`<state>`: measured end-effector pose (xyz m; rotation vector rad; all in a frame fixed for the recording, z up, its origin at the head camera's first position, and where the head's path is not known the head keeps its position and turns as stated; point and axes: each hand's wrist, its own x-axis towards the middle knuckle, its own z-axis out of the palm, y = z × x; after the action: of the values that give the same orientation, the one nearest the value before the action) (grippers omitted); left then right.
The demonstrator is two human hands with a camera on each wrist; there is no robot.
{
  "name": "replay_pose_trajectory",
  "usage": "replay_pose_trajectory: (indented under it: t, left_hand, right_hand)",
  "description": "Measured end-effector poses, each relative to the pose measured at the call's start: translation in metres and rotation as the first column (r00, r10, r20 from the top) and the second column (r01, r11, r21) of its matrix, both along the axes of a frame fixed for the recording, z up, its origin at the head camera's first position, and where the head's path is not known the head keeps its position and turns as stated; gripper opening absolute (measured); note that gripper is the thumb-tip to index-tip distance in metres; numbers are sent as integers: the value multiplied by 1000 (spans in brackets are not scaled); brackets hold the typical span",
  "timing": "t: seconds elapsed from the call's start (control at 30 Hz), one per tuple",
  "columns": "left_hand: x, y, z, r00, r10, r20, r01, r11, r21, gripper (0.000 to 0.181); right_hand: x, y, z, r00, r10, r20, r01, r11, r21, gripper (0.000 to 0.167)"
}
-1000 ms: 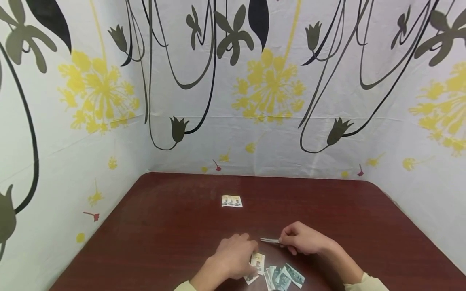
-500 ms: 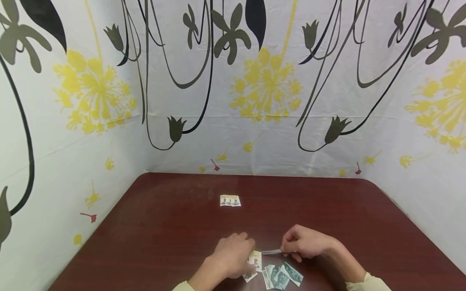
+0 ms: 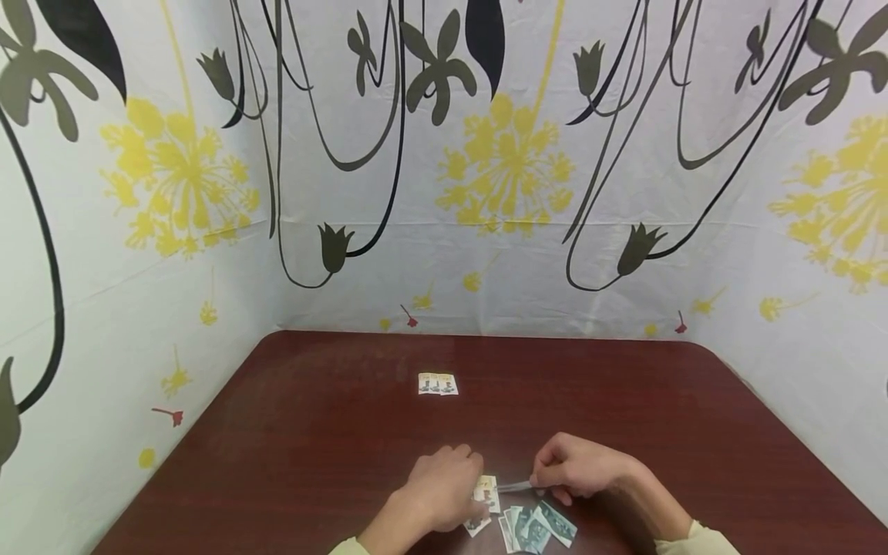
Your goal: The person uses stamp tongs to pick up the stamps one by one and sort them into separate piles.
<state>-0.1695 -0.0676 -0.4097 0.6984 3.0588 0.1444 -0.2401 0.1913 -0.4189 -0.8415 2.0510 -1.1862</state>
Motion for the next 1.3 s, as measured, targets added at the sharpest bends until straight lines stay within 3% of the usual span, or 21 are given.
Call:
replay_pose_trajectory:
  t: [0.3,0.83,1.07,1.3]
  left_hand:
    - [0,1,-1,1000,3,-8,-3,1000,3,42]
    - [1,2,0,1000,12,-3,-12,1000,13,42]
    - [3,0,0,999,35,0,-35,999,26,55]
    - [7,-1,7,993,114,28,-114,993,9,78]
  right_hand:
    - [-2,0,-3,1000,30,-1,-30,999,-15,36]
    - [-2,1,-4,998,54,-41,-56,997,-57,29]
    - [-5,5,-5,998,31,-59,-34,998,-57,29]
    - [-7,8,-6,996,5,-90,-11,998,-67,28]
